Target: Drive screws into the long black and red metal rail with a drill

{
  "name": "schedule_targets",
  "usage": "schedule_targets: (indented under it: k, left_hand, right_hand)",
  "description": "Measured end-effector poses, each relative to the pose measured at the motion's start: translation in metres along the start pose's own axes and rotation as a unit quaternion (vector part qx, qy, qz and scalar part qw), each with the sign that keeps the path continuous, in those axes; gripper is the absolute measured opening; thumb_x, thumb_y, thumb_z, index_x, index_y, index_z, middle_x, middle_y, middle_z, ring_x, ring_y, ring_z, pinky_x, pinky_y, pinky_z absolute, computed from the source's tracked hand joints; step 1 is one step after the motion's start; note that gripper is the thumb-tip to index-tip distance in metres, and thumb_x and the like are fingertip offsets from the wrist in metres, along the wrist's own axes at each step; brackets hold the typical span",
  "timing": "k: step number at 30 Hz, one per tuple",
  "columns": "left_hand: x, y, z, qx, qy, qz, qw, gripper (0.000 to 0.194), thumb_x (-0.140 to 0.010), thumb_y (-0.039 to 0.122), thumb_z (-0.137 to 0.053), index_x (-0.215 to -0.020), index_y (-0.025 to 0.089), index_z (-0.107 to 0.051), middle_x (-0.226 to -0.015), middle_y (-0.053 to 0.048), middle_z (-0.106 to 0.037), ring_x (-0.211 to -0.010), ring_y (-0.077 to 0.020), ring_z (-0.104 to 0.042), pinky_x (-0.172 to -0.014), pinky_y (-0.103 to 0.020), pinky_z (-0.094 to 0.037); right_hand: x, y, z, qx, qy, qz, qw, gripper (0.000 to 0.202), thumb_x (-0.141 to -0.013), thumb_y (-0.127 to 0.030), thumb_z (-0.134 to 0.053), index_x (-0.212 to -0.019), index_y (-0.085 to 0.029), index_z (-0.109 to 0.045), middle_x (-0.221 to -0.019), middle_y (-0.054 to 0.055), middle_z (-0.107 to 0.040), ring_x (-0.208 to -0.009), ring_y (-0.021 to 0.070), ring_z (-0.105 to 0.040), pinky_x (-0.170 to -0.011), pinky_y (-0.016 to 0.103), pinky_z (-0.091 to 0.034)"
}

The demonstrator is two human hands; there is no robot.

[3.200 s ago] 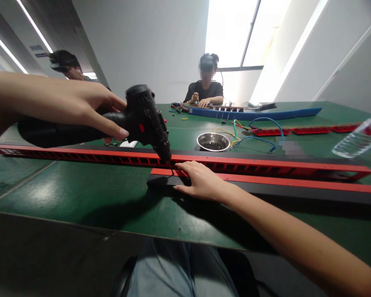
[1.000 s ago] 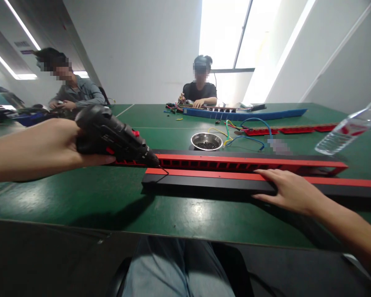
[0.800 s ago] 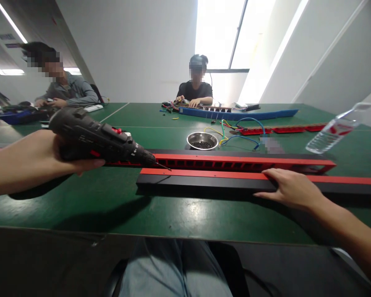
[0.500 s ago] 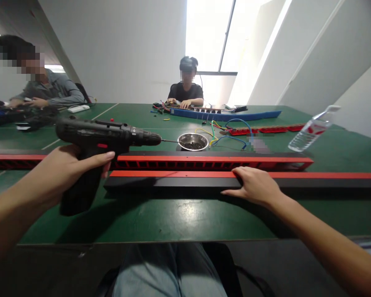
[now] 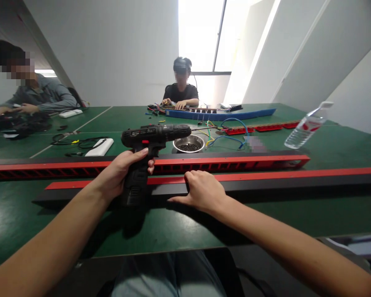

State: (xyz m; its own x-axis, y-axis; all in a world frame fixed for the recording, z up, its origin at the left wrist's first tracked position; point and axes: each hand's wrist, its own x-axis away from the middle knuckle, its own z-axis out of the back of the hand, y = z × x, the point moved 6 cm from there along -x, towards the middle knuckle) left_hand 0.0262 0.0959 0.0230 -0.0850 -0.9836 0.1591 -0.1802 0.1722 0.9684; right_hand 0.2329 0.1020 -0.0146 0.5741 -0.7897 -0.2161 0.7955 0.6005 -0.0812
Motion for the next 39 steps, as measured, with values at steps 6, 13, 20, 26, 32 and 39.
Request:
schedule_targets:
  k: [6,13,20,26,32,39]
  left_hand:
    - [-0.007,-0.008,0.005,0.019,-0.022,0.001,1.000,0.023,-0.087,0.035,-0.074,-0.087,0.013,-0.069,-0.079,-0.004,-0.064,-0.069,-0.0126,-0.061,-0.062,-0.021,-0.051]
    - [0.000,-0.017,0.018,-0.027,0.005,-0.002,1.000,0.024,-0.085,0.036,-0.075,-0.082,0.013,-0.070,-0.077,-0.005,-0.065,-0.066,-0.0143,-0.060,-0.059,-0.022,-0.050]
    - [0.006,-0.028,0.028,0.010,0.026,0.009,1.000,0.022,-0.081,0.032,-0.079,-0.086,0.012,-0.071,-0.079,-0.006,-0.064,-0.066,-0.0145,-0.062,-0.057,-0.022,-0.053]
    - [0.007,-0.030,0.027,0.035,0.023,0.013,0.999,0.022,-0.081,0.029,-0.080,-0.092,0.012,-0.072,-0.080,-0.007,-0.065,-0.064,-0.0151,-0.062,-0.054,-0.022,-0.054]
    - [0.006,-0.031,0.030,0.020,0.033,0.013,0.999,0.025,-0.080,0.032,-0.081,-0.088,0.011,-0.071,-0.079,-0.007,-0.065,-0.066,-0.0159,-0.064,-0.056,-0.023,-0.055]
    - [0.002,-0.027,0.027,0.073,0.022,-0.024,0.997,0.019,-0.082,0.024,-0.078,-0.094,0.012,-0.071,-0.080,-0.006,-0.065,-0.067,-0.0142,-0.063,-0.061,-0.023,-0.058]
  right_hand:
    - [-0.007,-0.012,-0.004,-0.002,-0.013,0.010,1.000,0.088,-0.074,-0.096,-0.044,-0.099,-0.015,-0.068,-0.098,0.017,-0.074,-0.094,0.0334,-0.071,-0.087,0.043,-0.053]
    - [-0.011,-0.028,-0.004,-0.040,-0.008,0.025,0.999,0.084,-0.079,-0.092,-0.045,-0.104,-0.015,-0.069,-0.101,0.018,-0.073,-0.096,0.0339,-0.071,-0.088,0.044,-0.052]
    - [-0.020,0.038,0.021,-0.467,0.120,-0.111,0.869,0.048,-0.100,-0.063,-0.040,-0.090,-0.020,-0.060,-0.083,0.008,-0.072,-0.079,0.0211,-0.070,-0.070,0.032,-0.055]
    - [-0.040,0.105,0.022,-0.593,0.122,-0.207,0.769,0.042,-0.097,-0.061,-0.047,-0.091,-0.020,-0.056,-0.067,0.001,-0.063,-0.054,0.0143,-0.057,-0.046,0.023,-0.042]
    - [-0.054,0.097,0.025,-0.524,0.108,-0.114,0.837,0.049,-0.097,-0.061,-0.050,-0.068,-0.021,-0.050,-0.058,-0.001,-0.054,-0.050,0.0124,-0.051,-0.049,0.024,-0.041]
    - [-0.099,0.128,0.025,-0.332,0.136,-0.146,0.922,0.030,-0.097,-0.029,-0.043,-0.071,-0.020,-0.055,-0.065,0.003,-0.063,-0.063,0.0165,-0.060,-0.065,0.028,-0.046]
